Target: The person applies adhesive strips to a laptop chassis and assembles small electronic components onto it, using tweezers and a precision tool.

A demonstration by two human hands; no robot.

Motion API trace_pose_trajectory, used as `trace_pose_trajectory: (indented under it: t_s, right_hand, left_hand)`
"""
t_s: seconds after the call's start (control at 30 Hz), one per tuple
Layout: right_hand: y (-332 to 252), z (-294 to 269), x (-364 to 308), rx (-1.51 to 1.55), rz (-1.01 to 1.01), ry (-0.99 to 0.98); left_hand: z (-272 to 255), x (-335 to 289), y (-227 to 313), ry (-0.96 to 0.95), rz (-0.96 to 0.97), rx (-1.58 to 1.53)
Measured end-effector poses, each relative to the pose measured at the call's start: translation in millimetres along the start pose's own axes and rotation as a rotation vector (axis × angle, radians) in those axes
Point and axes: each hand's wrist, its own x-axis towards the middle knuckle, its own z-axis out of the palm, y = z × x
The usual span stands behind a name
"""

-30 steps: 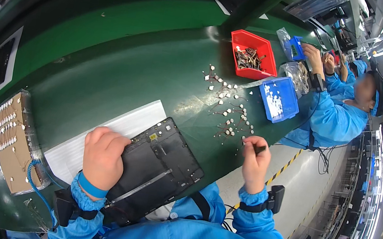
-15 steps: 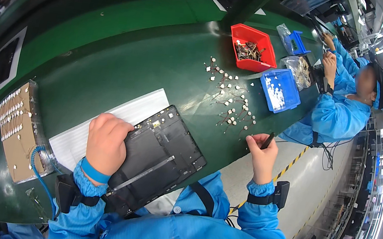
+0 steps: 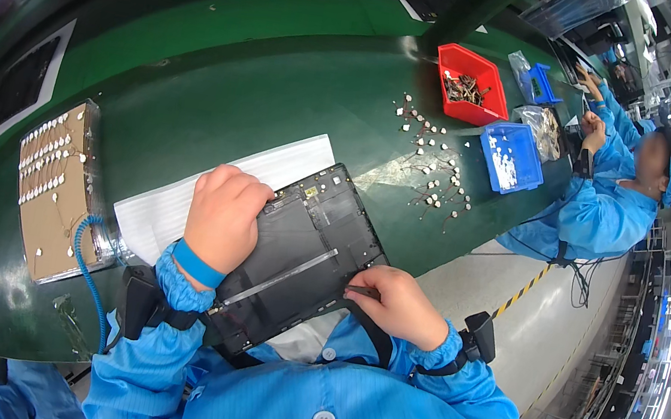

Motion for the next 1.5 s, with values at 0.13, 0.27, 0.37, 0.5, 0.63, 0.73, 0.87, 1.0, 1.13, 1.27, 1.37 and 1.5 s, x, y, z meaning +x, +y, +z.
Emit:
trace_pose_trajectory:
  t_s: [0.13,0.27,0.37,0.5,0.63,0.73,0.87,1.0,1.13,1.27,1.37,1.5]
  right_hand:
    - [-12,-4,9,-0.087,0.021,-0.076]
    - [-15,-5,14,-0.164,0.027,-0.141]
    - [-17,-6,16,-0.182,0.038,-0.166]
    - [-20,-8,21,-0.178,0.034,-0.203]
    - [-16,-9,20,-0.171,0.043,-0.198]
    - [-14,-7,21,-0.167,0.019,-0.175]
    - [-9,-3,19,-0.206,-0.047,-0.096]
    - [-15,-10,24,-0.272,-0.025,-0.139]
    - [1,-27,32,-0.178,-0.045,-0.136]
    - [15,-93,65,-0.166,-0.054,0.187]
    - [40,-163,115,-0.206,-0.048,0.487]
    - [88,-224,176,-0.601,0.169,0.483]
  left_hand:
    - [-3,-1,1,-0.004,-0.006,0.004]
    - [0,-2,0,-0.002,-0.003,-0.006]
    - [0,-3,-1,-0.006,-0.007,-0.006]
    - [-4,-4,-1,-0.015,-0.020,0.014]
    - [0,-1,0,-0.032,-0.024,0.002]
    - [-1,2,0,-0.043,-0.027,-0.002]
    - [-1,4,3,-0.058,-0.045,-0.008]
    - [-6,4,5,-0.068,-0.070,-0.023]
    - [-5,3,4,-0.097,-0.059,-0.018]
    - [-7,0,2,-0.121,-0.089,-0.015]
    - [-8,2,3,-0.133,-0.098,-0.016]
    - [-6,6,3,-0.127,-0.084,-0.013]
